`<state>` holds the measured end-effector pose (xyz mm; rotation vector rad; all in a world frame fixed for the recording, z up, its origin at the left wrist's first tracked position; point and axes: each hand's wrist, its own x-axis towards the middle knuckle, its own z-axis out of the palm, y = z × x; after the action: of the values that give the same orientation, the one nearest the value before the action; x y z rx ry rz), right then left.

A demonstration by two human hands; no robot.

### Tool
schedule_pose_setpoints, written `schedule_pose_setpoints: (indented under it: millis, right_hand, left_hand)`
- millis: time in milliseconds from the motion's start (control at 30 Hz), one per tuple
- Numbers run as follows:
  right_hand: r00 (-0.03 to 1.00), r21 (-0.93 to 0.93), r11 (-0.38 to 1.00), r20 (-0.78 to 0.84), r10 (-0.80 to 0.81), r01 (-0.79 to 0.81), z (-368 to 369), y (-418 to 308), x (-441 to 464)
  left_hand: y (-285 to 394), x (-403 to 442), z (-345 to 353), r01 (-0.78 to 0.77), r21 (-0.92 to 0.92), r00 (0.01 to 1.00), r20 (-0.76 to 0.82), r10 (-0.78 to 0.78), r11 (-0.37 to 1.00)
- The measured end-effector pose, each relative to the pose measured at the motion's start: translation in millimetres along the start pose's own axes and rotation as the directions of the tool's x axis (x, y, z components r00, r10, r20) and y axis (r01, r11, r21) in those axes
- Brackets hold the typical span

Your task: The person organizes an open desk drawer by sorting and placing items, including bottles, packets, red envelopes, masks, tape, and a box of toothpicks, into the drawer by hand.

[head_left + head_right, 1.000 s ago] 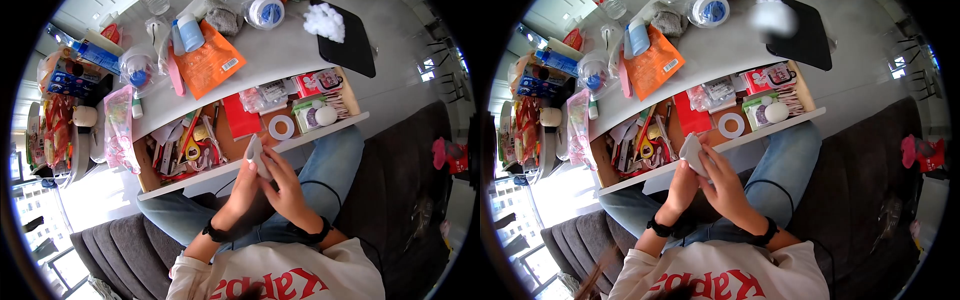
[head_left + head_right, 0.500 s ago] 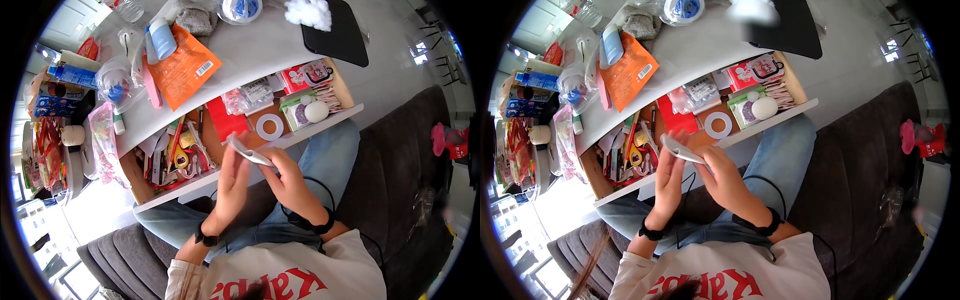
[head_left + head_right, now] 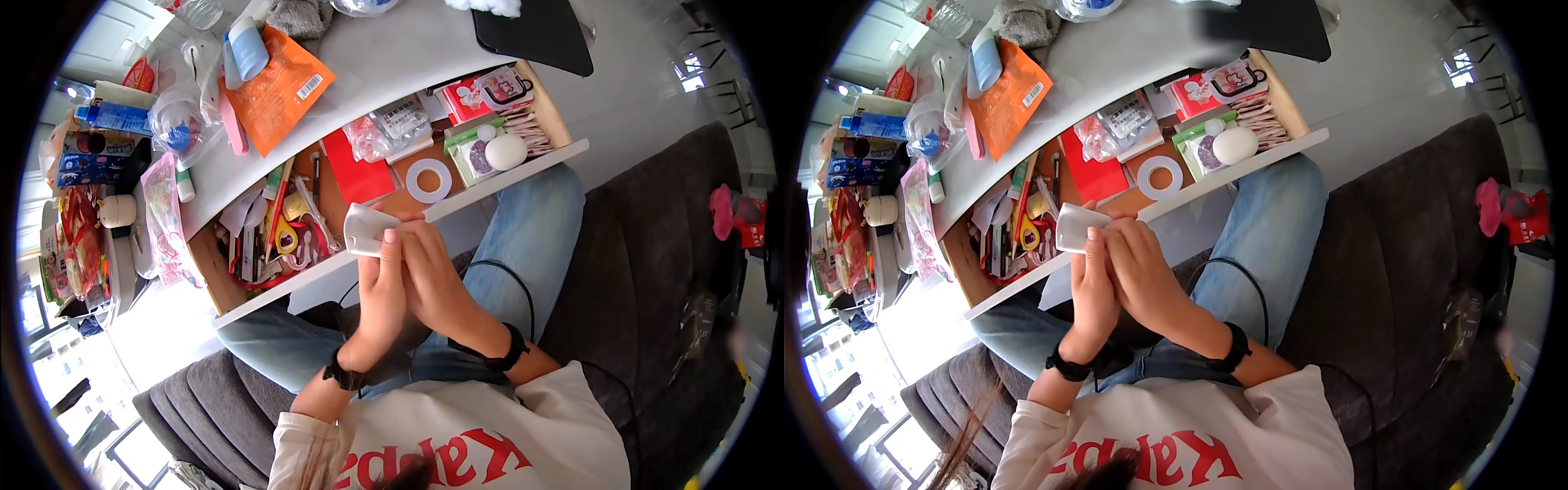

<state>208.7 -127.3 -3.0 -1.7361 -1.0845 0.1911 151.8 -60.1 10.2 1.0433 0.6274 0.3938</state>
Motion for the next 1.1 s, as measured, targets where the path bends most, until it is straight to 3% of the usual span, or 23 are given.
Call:
schedule_pose_setpoints:
  millis: [200,300,433,533,633,733,833,967,1100]
  right_hand:
    - [0.994,0.355,0.93,0.08,0.076,-0.099,-9.8,4.0,-1.7]
    - [0.957,0.549,0.789,0.075,0.281,-0.274,-15.0,1.0,0.1]
    - [0.918,0.697,0.627,0.117,0.379,-0.347,-15.9,8.5,-5.1]
    - [0.958,0.499,0.84,-0.062,0.281,-0.214,-17.6,15.3,-3.7]
    - [0.98,0.261,0.96,-0.14,0.144,-0.104,-23.4,14.5,2.2]
    - [0.992,0.117,0.991,-0.106,0.071,-0.059,-22.7,19.1,0.7]
    - [0.989,0.114,0.985,-0.054,0.135,-0.129,-24.0,7.7,3.7]
    - [0.994,0.022,0.996,-0.07,0.087,-0.086,-24.8,14.9,7.2]
    - [0.999,-0.031,0.999,-0.025,0.022,-0.022,-57.1,41.8,26.2]
  left_hand:
    - [-1.3,1.9,-18.3,-0.055,0.088,0.989,0.144,0.042,0.995]
    - [-2.4,-0.5,-25.1,0.009,0.04,0.991,0.132,-0.014,0.999]
    - [1.8,1.2,-23.1,0.038,0.019,0.988,0.149,-0.041,0.999]
    - [2.7,6.7,-15.6,0.018,-0.066,0.967,0.254,-0.001,0.998]
    - [-0.6,9.9,-13.2,0.036,-0.098,0.961,0.276,-0.008,0.995]
    - [-0.5,12.1,-14.5,0.049,-0.071,0.954,0.3,-0.025,0.996]
    - [3.6,15.0,-11.3,0.167,-0.183,0.964,0.237,-0.122,0.969]
    - [0.2,29.6,-10.0,0.425,-0.228,0.895,0.247,-0.37,0.876]
    - [0.1,59.6,-6.4,0.435,-0.086,0.833,0.416,-0.365,0.896]
